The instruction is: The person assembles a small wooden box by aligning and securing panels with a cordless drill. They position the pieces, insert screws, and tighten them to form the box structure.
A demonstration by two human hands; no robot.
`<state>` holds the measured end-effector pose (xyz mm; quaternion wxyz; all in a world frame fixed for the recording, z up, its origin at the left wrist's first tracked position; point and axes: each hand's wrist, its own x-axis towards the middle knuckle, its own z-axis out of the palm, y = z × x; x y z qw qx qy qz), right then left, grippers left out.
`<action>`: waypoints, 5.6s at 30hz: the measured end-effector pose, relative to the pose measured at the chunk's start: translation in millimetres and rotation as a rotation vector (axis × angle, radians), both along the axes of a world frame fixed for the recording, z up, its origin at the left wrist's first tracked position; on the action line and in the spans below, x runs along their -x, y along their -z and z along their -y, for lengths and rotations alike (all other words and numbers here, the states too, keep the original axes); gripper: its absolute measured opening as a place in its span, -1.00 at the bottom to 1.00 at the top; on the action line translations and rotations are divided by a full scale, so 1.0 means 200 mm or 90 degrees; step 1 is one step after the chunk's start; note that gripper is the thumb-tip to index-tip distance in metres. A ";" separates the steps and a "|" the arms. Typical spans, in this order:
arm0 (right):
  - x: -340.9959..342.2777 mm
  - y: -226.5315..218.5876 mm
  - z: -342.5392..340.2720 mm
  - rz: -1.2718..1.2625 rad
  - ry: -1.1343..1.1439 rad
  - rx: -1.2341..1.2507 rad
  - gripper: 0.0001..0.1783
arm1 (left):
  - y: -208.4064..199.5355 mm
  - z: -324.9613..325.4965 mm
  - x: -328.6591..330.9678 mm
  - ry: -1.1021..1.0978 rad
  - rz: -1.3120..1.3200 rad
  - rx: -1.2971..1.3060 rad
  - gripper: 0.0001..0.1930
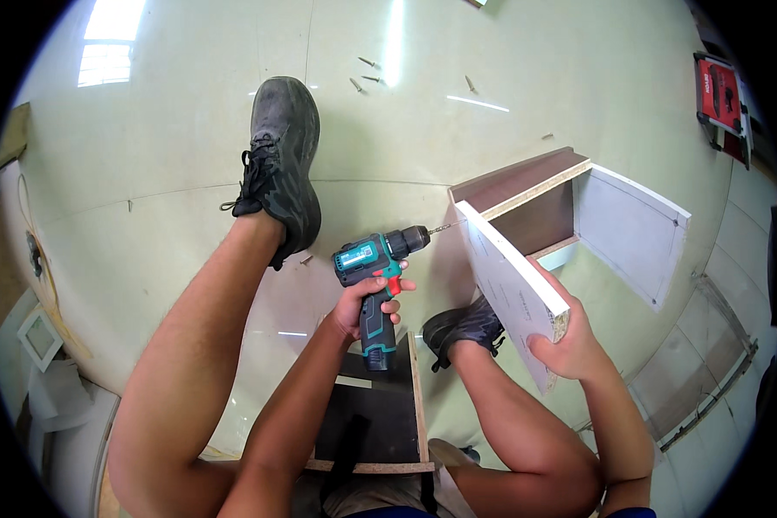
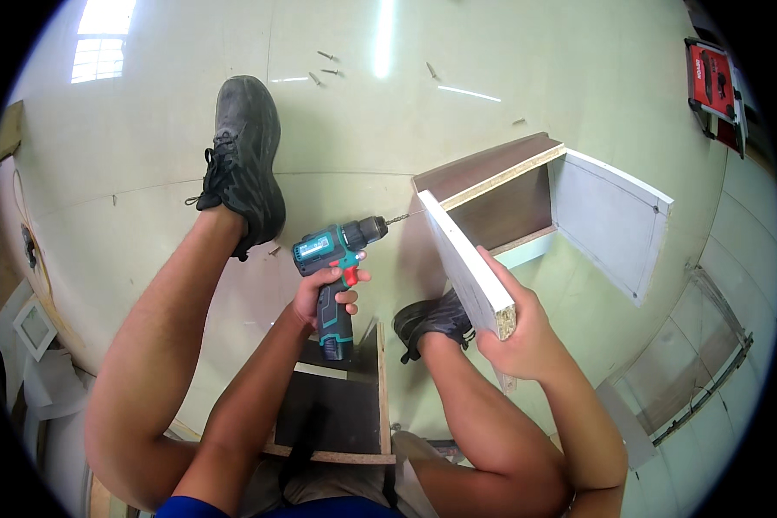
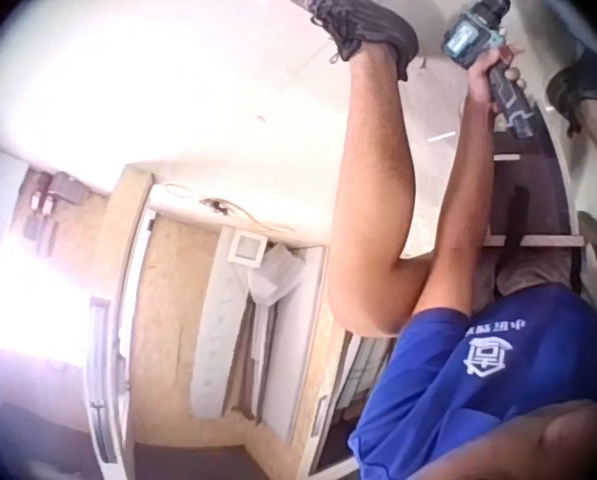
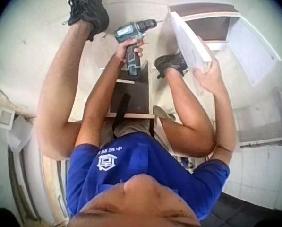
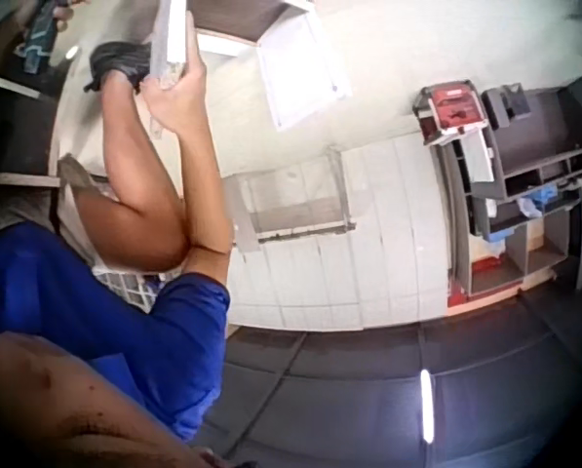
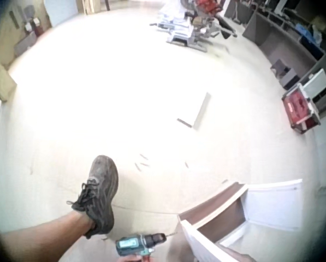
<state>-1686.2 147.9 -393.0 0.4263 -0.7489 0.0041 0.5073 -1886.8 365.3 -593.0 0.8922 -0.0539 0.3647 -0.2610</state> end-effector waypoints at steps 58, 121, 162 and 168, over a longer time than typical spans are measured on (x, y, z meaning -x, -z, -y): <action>-0.02 0.04 0.01 0.001 -0.023 -0.035 -0.02 | 0.05 0.01 0.02 -0.041 -0.001 0.073 -0.49; -0.02 0.05 0.01 0.002 -0.029 -0.052 -0.01 | 0.04 0.04 0.01 -0.042 -0.003 0.099 -0.49; -0.02 -1.00 -0.39 0.221 -0.044 -0.521 -0.37 | -2.12 -0.20 -0.48 0.330 0.468 -0.081 -0.55; 0.05 -0.92 -0.32 0.438 -0.030 -0.564 -0.34 | -2.03 -0.09 -0.40 0.320 0.523 -0.031 -0.63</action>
